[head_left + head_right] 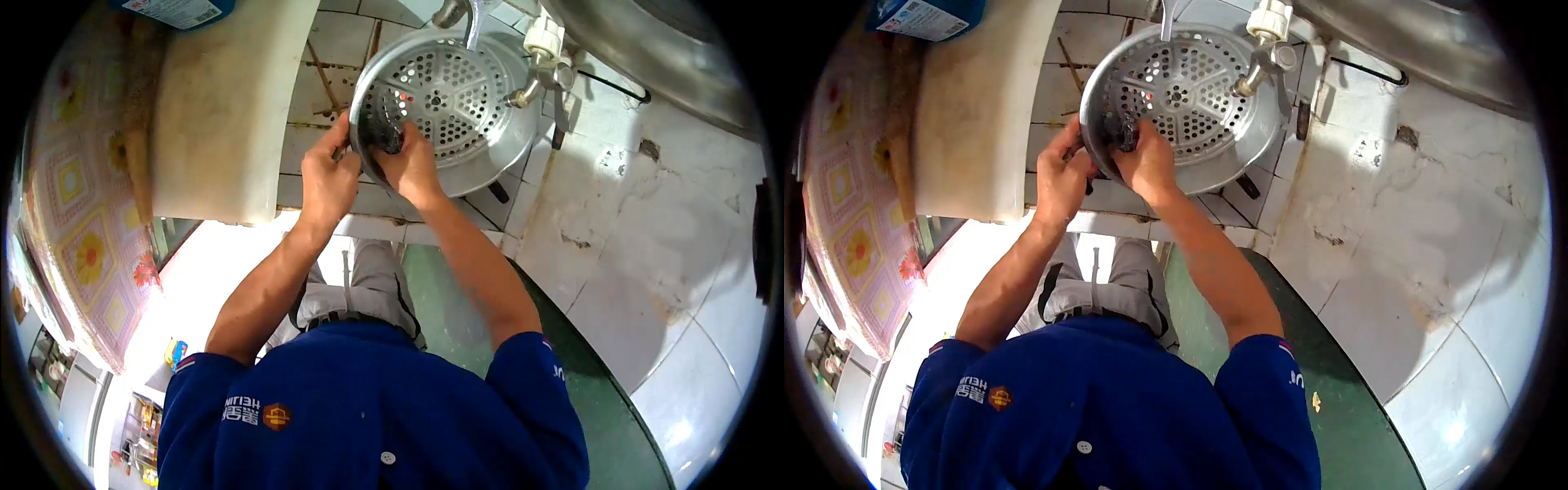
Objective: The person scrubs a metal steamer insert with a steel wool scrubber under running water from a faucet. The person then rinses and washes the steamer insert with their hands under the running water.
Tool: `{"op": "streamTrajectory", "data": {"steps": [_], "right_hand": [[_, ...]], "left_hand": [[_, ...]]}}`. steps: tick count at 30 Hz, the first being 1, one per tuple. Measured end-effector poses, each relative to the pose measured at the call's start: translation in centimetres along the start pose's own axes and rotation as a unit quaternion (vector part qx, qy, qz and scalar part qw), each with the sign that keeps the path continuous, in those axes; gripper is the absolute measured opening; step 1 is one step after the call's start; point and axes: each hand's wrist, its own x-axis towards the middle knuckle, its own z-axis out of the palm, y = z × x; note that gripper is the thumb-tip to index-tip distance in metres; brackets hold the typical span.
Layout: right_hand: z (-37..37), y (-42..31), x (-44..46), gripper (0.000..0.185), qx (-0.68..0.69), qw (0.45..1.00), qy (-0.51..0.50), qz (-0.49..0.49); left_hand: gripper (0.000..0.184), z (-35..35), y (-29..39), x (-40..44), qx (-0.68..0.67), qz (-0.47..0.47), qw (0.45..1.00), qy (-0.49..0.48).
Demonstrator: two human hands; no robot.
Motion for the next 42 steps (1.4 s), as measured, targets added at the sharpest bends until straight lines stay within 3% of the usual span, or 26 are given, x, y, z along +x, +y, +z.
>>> {"op": "streamTrajectory", "data": {"steps": [2,4,7,8,10,11,14,18,22,24,26,27,28,31,35,37,38,40,42], "right_hand": [[-1.6,0.1,0.2,0.039,-0.175,0.981,-0.08,-0.014],[-5.3,0.7,1.5,0.036,-0.426,0.884,-0.19,-0.022],[-9.4,3.0,4.3,0.022,-0.506,0.856,-0.036,-0.098],[-9.6,2.1,5.3,0.022,-0.506,0.856,-0.034,-0.1],[-10.5,0.0,6.8,0.023,-0.488,0.854,0.086,-0.159],[-10.2,-0.3,7.9,0.023,-0.489,0.852,0.092,-0.162],[-7.1,-2.3,9.0,0.033,-0.285,0.912,0.229,-0.186],[-4.5,-2.9,7.2,0.039,-0.241,0.913,0.156,-0.289],[-8.2,0.1,6.3,0.04,-0.259,0.925,0.255,-0.114],[-7.6,-0.3,6.0,0.037,-0.267,0.918,0.269,-0.12],[-4.6,-1.7,6.8,0.031,-0.167,0.93,0.305,-0.123],[-3.5,-2.7,6.2,0.026,-0.152,0.941,0.248,-0.174],[-2.4,-2.1,6.5,0.023,-0.232,0.914,0.195,-0.271],[-3.6,-3.4,6.3,0.015,-0.349,0.855,0.064,-0.379],[-7.8,-2.2,7.8,0.015,-0.452,0.824,0.164,-0.298],[-9.7,-0.3,7.2,0.028,-0.497,0.827,0.197,-0.176],[-9.8,0.9,6.7,0.028,-0.498,0.826,0.195,-0.179],[-9.8,3.0,4.9,0.036,-0.491,0.861,0.116,-0.064],[-9.4,2.2,4.8,0.041,-0.458,0.876,0.141,-0.06]], "left_hand": [[0.058,-0.7,0.0,-0.4,-0.032,-0.033,0.999,-0.006],[0.059,-0.9,0.1,-0.4,-0.075,-0.062,0.995,-0.009],[0.058,-1.7,-1.0,-0.6,-0.014,-0.019,0.999,-0.026],[0.058,-1.7,-1.4,-0.6,0.0,0.0,1.0,-0.031],[0.057,-1.0,-0.2,-0.8,-0.107,-0.065,0.991,-0.041],[0.056,-0.9,0.1,-0.5,-0.12,-0.058,0.99,-0.05],[0.055,-0.5,0.7,-0.9,-0.1,-0.053,0.991,-0.077],[0.056,0.4,1.7,-1.7,-0.134,-0.09,0.984,-0.076],[0.053,-0.2,2.1,-2.1,-0.116,-0.075,0.987,-0.082],[0.052,0.1,2.0,-2.1,-0.107,-0.085,0.986,-0.098],[0.051,0.8,1.6,-1.7,-0.097,-0.088,0.985,-0.115],[0.052,1.1,0.9,-1.7,-0.093,-0.055,0.989,-0.102],[0.052,1.1,0.3,-1.6,-0.085,-0.023,0.992,-0.091],[0.052,0.0,1.9,-1.6,-0.087,-0.061,0.991,-0.077],[0.053,-0.2,2.3,-1.4,-0.112,-0.06,0.99,-0.066],[0.053,-0.7,2.6,-0.8,-0.152,-0.102,0.98,-0.077],[0.053,-0.8,2.6,-0.7,-0.155,-0.102,0.98,-0.075],[0.055,-0.7,2.1,-0.7,-0.079,-0.077,0.991,-0.077],[0.055,0.0,1.0,-0.8,-0.1,-0.081,0.989,-0.075]]}}
